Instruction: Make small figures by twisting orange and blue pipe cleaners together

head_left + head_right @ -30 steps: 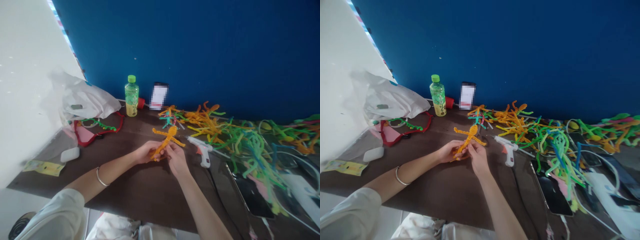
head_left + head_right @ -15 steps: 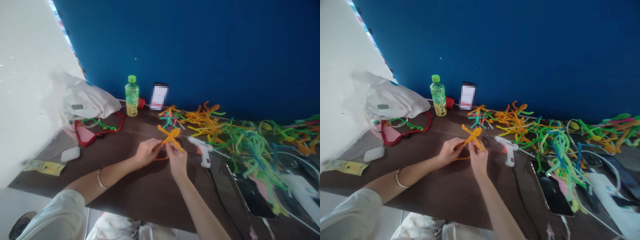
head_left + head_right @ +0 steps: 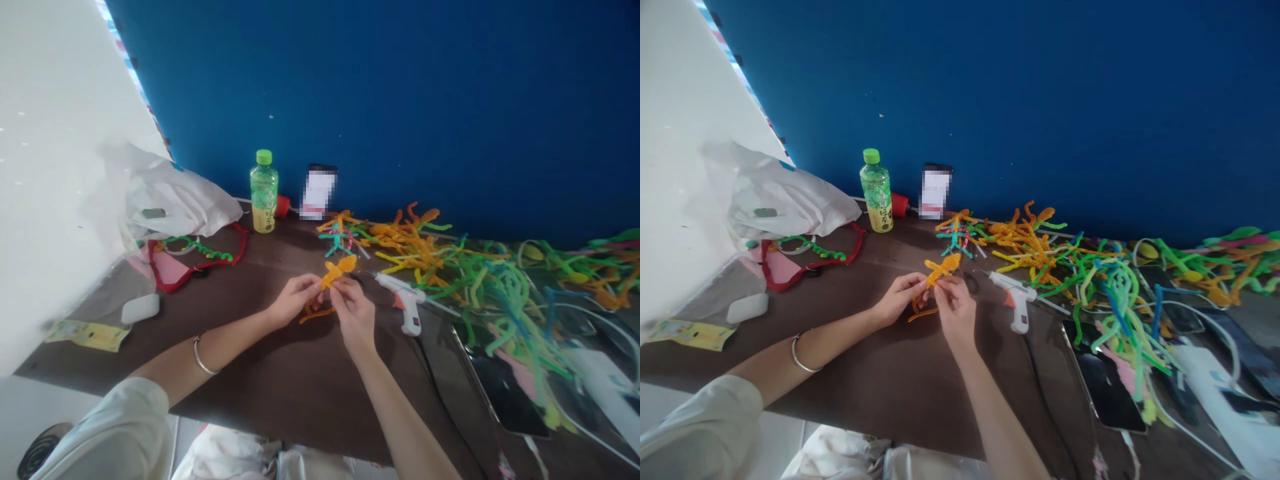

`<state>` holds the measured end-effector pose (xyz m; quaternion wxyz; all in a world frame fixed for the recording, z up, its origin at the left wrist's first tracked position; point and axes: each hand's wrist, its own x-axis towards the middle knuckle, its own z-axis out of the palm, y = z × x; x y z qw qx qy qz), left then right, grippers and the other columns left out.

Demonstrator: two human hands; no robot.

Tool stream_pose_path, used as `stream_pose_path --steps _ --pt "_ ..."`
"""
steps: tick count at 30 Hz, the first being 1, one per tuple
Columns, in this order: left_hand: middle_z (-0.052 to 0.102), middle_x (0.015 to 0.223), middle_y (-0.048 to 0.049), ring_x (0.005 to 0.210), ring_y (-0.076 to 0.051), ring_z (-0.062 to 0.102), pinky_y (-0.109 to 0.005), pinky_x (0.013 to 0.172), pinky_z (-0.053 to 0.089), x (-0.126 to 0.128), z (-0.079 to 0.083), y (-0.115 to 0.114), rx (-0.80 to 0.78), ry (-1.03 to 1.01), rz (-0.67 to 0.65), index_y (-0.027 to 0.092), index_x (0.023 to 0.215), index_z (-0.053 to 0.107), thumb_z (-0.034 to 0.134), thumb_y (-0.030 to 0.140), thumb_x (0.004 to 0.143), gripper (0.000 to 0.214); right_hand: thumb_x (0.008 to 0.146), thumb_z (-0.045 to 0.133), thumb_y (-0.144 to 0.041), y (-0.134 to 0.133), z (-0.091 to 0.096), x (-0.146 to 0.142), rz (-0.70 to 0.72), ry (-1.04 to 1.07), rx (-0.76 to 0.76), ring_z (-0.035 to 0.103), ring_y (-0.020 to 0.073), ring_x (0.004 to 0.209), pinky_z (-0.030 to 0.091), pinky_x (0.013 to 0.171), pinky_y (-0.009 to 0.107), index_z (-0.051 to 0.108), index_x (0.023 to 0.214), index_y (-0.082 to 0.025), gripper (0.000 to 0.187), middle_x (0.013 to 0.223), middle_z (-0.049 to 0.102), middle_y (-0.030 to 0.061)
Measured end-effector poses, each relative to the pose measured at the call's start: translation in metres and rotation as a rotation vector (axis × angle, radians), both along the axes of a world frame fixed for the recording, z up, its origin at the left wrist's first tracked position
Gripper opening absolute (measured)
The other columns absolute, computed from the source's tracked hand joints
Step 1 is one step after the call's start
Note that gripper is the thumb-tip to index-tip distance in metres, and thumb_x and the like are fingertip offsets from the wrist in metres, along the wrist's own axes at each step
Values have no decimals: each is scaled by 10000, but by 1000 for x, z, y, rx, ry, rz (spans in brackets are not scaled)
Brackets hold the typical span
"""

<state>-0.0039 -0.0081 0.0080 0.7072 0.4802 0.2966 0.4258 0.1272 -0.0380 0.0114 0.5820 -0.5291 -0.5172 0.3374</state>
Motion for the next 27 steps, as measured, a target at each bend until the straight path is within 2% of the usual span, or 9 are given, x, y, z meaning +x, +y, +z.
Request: stream_pose_path --steps 4,12,17,20,22,24,25,27 --pt "461 556 37 435 -43 420 -209 522 366 0 -3 3 -184 -236 -124 113 755 543 587 302 745 194 721 626 -335 0 1 2 9 15 -9 586 187 882 489 776 330 655 843 -171 206 950 597 71" --pt "365 520 51 412 -33 345 -194 485 344 -5 6 4 -403 -441 -342 114 724 545 616 234 704 141 714 620 -385 2 -3 -1 47 80 -152 614 213 874 473 812 364 677 873 -166 277 917 674 68" --pt "300 502 58 402 -34 297 -181 447 296 -11 4 7 -538 -489 -470 116 716 546 605 170 674 91 686 646 -420 1 -6 -5 123 282 -203 607 193 900 467 824 345 665 877 -206 288 946 672 46" --pt "268 481 62 384 -34 267 -186 431 276 -13 3 9 -590 -461 -552 106 692 546 582 155 671 64 666 672 -407 -1 -1 -4 234 391 -230 616 176 809 486 752 316 664 841 -206 267 881 674 42" --pt "263 471 63 377 -33 262 -188 426 271 -13 3 10 -607 -429 -590 101 668 540 570 174 679 79 656 687 -385 -1 1 -3 250 421 -238 613 159 741 487 714 298 662 823 -198 252 814 668 32" --pt "307 469 50 384 -42 301 -197 432 293 -10 3 9 -577 -360 -573 100 661 542 555 236 706 145 661 684 -371 -1 -1 -1 217 409 -230 606 155 707 486 691 296 656 800 -182 236 751 654 25" --pt "353 480 35 402 -52 346 -207 449 323 -8 3 9 -530 -311 -521 100 668 546 546 276 721 184 668 677 -368 0 -3 0 188 392 -223 605 159 705 485 684 300 651 789 -176 229 735 649 25" --pt "467 552 -3 488 -83 456 -235 528 397 -4 2 6 -365 -185 -324 109 712 558 541 344 738 237 677 666 -361 2 -8 1 114 338 -200 605 170 732 482 689 313 646 797 -167 228 759 649 32"
